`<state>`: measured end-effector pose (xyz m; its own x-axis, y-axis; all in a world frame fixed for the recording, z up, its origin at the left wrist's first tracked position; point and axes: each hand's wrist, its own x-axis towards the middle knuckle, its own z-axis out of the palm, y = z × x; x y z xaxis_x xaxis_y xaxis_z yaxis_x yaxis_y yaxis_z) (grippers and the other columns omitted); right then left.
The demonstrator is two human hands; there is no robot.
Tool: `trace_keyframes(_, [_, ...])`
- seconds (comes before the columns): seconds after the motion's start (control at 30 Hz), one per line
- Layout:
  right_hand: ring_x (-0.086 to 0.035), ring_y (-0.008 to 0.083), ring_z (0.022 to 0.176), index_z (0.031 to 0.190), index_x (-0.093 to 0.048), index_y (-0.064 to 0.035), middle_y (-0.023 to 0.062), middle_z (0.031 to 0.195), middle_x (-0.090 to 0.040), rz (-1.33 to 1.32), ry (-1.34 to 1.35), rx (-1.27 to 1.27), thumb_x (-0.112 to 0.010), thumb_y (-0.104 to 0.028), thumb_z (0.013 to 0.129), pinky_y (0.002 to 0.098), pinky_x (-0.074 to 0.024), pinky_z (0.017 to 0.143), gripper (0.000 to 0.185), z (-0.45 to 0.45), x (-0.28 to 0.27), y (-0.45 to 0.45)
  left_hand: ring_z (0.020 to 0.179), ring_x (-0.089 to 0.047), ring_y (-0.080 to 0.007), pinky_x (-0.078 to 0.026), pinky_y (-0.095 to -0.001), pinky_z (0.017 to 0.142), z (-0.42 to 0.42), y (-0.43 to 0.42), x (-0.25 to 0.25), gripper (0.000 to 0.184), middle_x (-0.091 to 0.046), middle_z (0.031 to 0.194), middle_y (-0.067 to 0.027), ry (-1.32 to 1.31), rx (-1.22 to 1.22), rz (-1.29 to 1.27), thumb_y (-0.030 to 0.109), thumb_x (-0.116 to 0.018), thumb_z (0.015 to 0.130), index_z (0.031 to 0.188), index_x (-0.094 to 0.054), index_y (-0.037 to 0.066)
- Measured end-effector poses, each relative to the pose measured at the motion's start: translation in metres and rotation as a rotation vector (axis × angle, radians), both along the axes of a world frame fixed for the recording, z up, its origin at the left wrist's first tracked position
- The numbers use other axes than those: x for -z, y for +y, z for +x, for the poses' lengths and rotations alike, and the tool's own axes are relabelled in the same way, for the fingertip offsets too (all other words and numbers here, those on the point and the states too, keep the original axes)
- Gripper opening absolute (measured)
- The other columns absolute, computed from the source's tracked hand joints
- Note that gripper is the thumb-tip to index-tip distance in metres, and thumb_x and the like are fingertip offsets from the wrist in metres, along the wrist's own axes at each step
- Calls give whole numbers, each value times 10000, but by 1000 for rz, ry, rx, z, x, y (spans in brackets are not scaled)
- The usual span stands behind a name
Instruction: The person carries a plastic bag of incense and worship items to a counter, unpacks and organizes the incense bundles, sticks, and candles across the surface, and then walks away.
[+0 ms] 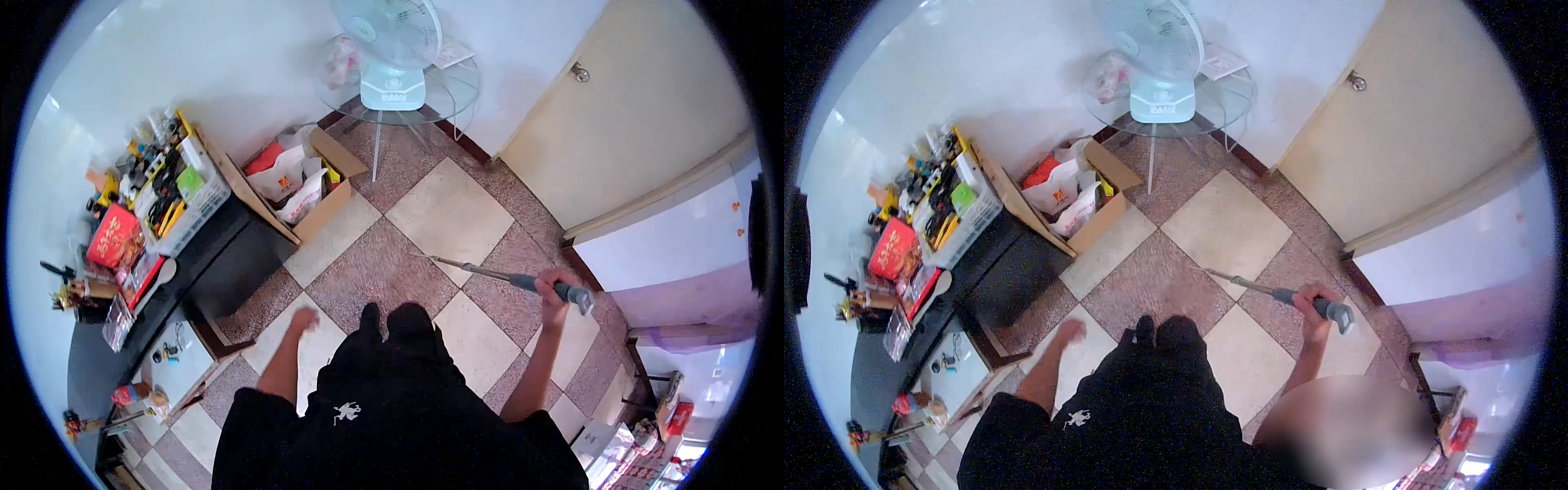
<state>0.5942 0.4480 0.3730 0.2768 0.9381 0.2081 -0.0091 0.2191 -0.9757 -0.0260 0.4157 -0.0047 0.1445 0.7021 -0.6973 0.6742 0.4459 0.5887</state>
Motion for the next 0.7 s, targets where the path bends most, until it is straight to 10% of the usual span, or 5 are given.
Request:
trace_keyframes(0.13, [-436,127,655,693,-449,-93,8,696,-450,-70,49,155,-684,17,695,261,-344,617,260,8,53,97,701,-661,-204,-545,-349,653,25,216,-72,266,-674,799,-89,-386,-614,147,268,-550,965,1030,-651,30])
trace_keyframes(0.4, [-364,93,601,713,-405,-112,-4,660,-385,-81,139,370,-598,27,810,228,-296,576,257,37,28,309,707,-598,-135,-514,-312,607,70,468,-176,195,-637,859,-35,-524,-1056,306,207,-587,952,1081,-586,62])
trace_keyframes(0.7, [-383,85,549,697,-455,-141,-40,616,-396,-140,-7,647,-699,-37,871,243,-331,534,317,49,63,410,1064,-654,-388,-510,-424,913,8,742,-176,594,-681,1110,-241,202,-679,866,498,-719,847,1086,-654,-43])
